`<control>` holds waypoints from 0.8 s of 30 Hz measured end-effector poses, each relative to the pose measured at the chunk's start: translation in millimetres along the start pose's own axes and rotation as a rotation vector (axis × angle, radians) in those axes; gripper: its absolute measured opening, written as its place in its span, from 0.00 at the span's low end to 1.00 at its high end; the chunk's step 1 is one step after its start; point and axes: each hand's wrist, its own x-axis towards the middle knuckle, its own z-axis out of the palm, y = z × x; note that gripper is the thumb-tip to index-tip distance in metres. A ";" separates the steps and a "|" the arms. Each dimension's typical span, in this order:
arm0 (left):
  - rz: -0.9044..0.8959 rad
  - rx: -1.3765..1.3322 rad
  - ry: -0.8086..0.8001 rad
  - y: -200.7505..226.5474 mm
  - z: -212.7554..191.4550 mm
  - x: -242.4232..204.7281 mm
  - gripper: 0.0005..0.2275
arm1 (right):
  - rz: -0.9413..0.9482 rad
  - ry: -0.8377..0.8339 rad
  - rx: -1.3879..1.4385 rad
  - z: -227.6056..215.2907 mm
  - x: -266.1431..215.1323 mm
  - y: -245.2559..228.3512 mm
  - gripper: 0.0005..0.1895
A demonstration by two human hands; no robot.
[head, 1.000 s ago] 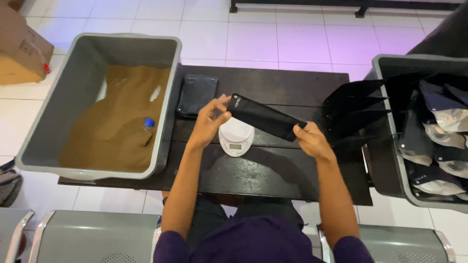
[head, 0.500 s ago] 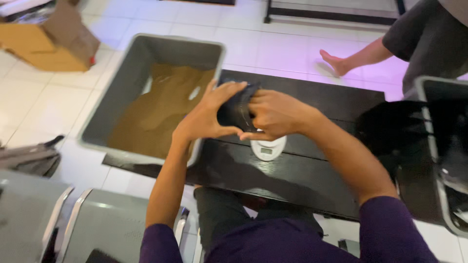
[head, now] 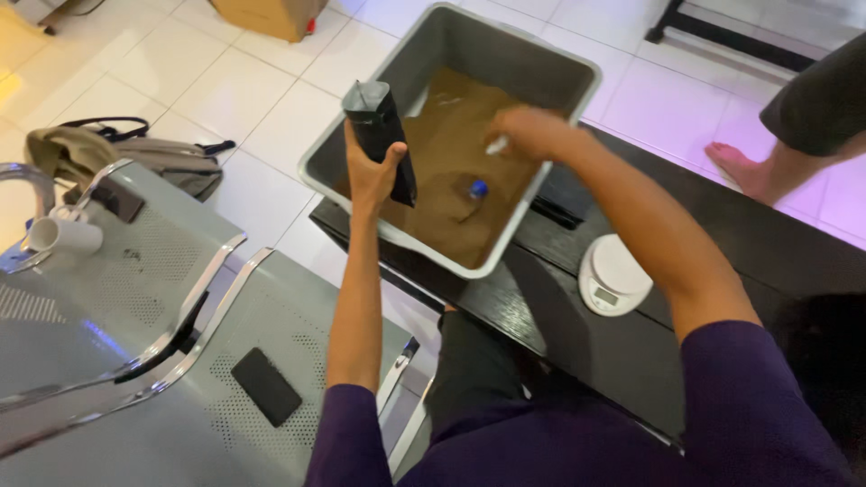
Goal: The person repeatedly places a black pouch on a digital scale, pours a brown granular substance from a plastic bottle into the pouch, and then folds the pouch closed. This cycle is repeated multiple times.
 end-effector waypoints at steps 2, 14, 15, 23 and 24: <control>0.000 0.000 0.063 -3.6 -2.1 1.2 0.48 | 0.000 -0.165 -0.101 38.2 22.9 -4.3 0.12; -0.145 0.040 -0.144 55.7 -0.4 0.1 0.53 | -0.022 -0.527 -0.333 99.9 69.5 2.5 0.24; -0.141 0.052 -0.144 54.0 0.3 2.5 0.54 | 0.015 -0.524 -0.336 79.0 66.9 -0.1 0.29; 0.011 0.050 -0.190 74.7 -2.0 0.8 0.50 | 0.150 -0.294 -0.218 104.9 97.3 69.4 0.32; 0.036 0.048 -0.189 75.3 -3.4 0.0 0.49 | 0.151 -0.400 -0.142 109.6 103.8 57.5 0.30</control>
